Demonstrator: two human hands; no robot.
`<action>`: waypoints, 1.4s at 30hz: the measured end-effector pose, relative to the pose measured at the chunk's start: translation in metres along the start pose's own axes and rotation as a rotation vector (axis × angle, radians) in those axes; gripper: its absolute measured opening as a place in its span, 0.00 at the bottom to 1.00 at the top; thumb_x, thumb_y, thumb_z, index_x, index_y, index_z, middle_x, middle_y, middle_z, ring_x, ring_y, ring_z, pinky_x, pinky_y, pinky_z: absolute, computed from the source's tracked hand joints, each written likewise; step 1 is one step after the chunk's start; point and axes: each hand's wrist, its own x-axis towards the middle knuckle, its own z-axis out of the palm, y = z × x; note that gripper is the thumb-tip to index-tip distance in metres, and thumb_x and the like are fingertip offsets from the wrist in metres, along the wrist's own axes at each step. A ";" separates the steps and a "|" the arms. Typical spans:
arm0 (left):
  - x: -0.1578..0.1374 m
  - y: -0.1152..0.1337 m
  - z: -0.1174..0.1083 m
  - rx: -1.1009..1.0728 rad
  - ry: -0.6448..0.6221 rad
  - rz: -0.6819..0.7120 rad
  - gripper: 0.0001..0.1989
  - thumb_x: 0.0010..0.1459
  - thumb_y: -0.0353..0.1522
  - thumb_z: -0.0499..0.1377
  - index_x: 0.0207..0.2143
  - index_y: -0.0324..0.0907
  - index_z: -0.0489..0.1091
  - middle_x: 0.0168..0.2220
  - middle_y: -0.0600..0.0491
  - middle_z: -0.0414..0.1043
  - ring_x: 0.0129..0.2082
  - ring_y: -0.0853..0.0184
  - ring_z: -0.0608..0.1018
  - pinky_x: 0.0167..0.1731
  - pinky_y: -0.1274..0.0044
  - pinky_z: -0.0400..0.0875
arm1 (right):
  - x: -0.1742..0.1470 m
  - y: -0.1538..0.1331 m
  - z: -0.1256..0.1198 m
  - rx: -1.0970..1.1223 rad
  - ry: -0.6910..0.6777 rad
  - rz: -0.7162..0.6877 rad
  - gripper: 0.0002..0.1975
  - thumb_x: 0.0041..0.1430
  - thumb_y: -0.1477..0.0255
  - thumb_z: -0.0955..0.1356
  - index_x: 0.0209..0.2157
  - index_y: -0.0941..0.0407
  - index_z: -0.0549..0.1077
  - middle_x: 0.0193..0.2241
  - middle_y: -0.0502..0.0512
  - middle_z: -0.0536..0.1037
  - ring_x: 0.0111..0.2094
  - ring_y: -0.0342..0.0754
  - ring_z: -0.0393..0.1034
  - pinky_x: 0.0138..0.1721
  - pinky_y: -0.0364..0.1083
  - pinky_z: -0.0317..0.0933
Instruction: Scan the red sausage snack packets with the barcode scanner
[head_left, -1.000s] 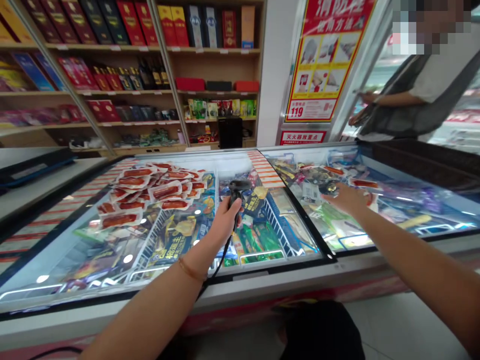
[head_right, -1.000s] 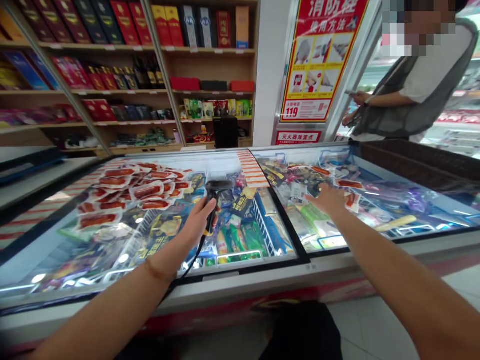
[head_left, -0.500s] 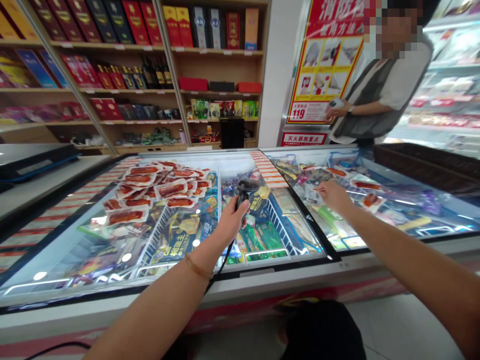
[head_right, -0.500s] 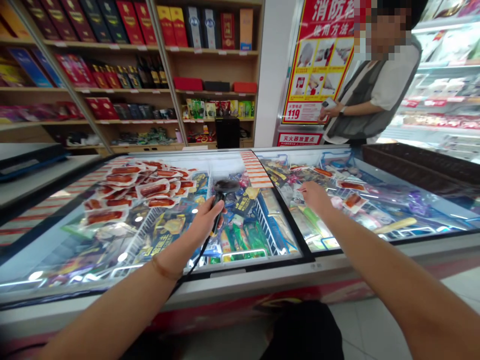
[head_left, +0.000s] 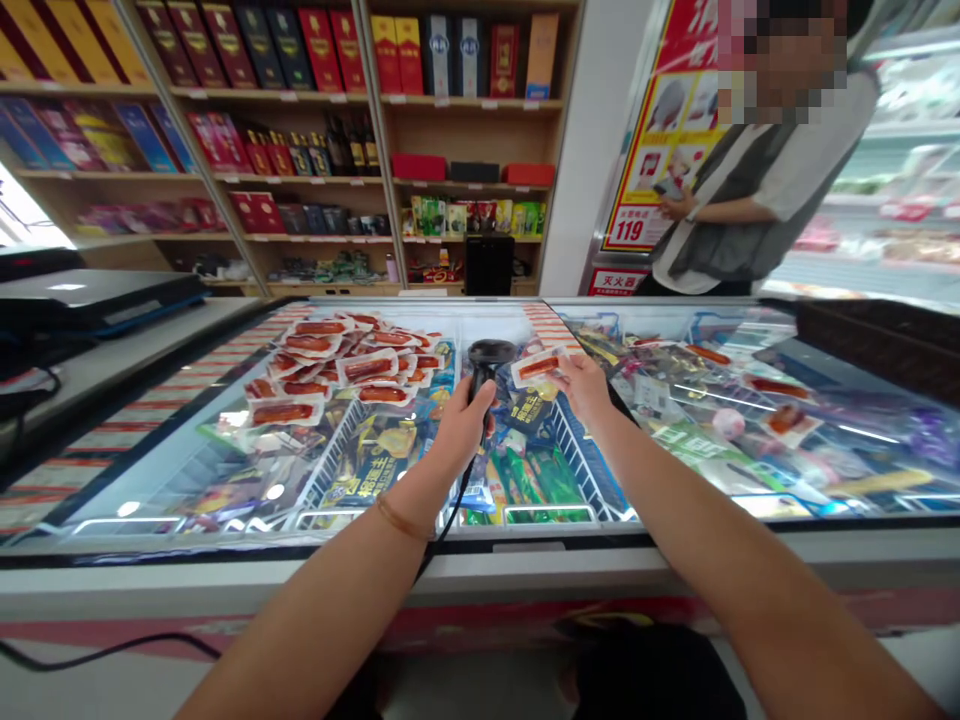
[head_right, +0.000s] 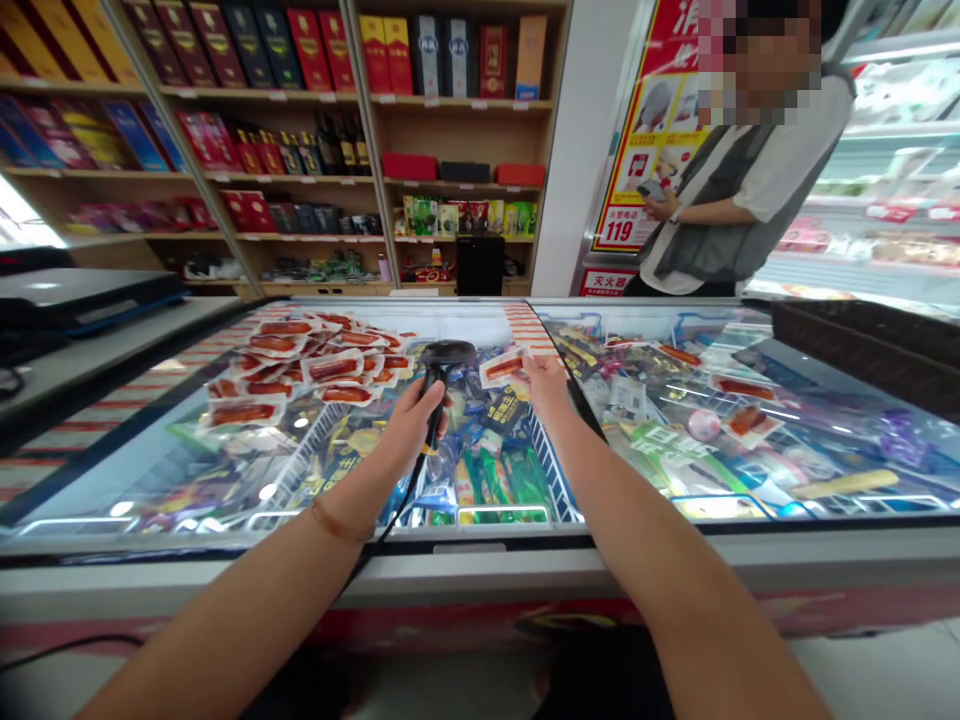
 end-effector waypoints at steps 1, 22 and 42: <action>0.000 0.000 0.000 -0.005 0.007 -0.001 0.21 0.52 0.49 0.62 0.34 0.42 0.63 0.25 0.59 0.67 0.13 0.76 0.65 0.13 0.80 0.57 | -0.003 0.004 -0.001 -0.025 -0.029 -0.015 0.19 0.42 0.62 0.77 0.29 0.54 0.66 0.27 0.46 0.76 0.32 0.45 0.75 0.41 0.50 0.73; -0.012 0.009 0.004 0.041 -0.080 -0.050 0.21 0.52 0.48 0.63 0.35 0.41 0.63 0.27 0.58 0.67 0.15 0.76 0.67 0.15 0.80 0.58 | -0.011 -0.037 -0.033 -1.022 -0.309 -0.104 0.25 0.46 0.61 0.75 0.46 0.55 0.74 0.42 0.61 0.81 0.43 0.55 0.76 0.43 0.51 0.68; -0.018 0.017 0.004 0.045 -0.252 -0.048 0.22 0.51 0.49 0.63 0.32 0.41 0.63 0.27 0.57 0.68 0.16 0.77 0.66 0.16 0.81 0.58 | -0.016 -0.047 -0.031 -1.233 -0.135 -0.382 0.19 0.52 0.70 0.70 0.47 0.54 0.73 0.45 0.58 0.79 0.45 0.57 0.73 0.48 0.53 0.64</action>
